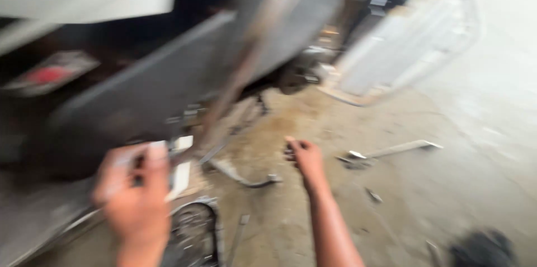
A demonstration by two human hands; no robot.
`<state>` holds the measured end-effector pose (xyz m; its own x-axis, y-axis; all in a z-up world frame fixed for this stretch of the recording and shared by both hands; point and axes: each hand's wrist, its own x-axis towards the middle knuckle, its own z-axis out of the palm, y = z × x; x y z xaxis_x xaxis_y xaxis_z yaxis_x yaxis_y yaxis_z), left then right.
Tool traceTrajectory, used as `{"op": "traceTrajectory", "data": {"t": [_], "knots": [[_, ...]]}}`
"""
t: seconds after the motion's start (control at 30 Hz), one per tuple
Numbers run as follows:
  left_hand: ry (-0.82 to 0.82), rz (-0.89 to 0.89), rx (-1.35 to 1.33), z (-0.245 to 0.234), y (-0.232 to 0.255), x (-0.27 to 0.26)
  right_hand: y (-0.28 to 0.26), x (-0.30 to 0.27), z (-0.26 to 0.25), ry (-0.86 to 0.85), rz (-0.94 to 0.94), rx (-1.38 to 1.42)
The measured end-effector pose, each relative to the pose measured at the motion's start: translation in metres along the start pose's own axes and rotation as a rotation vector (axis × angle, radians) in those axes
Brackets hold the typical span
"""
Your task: Dismantling and cleaning internal engine/transmission components of a motorcycle.
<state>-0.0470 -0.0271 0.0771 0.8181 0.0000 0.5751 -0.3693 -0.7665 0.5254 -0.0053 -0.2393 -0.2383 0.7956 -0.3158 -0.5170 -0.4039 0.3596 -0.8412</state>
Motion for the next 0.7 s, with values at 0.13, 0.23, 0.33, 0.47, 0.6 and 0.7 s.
{"op": "traceTrajectory", "data": {"t": [0.13,0.23,0.33,0.47,0.6,0.7], "knots": [[-0.046,0.109,-0.285,0.033,0.032,-0.010,0.000,-0.005,-0.055,0.109,-0.060,-0.006],[-0.124,0.149,-0.391,0.051,0.036,-0.010,-0.005,-0.020,-0.110,0.219,-0.133,-0.021],[-0.182,0.216,-0.484,0.063,0.033,-0.008,0.003,-0.042,-0.190,0.545,-0.325,-0.362],[-0.195,0.456,-0.425,0.066,0.073,0.007,0.019,-0.096,-0.280,1.128,-0.181,-0.770],[-0.059,0.685,-0.304,0.066,0.118,0.013,0.055,-0.153,-0.313,1.296,0.136,-1.102],[-0.139,0.696,-0.479,0.080,0.146,-0.002,0.107,-0.173,-0.325,1.143,0.146,-1.039]]}}
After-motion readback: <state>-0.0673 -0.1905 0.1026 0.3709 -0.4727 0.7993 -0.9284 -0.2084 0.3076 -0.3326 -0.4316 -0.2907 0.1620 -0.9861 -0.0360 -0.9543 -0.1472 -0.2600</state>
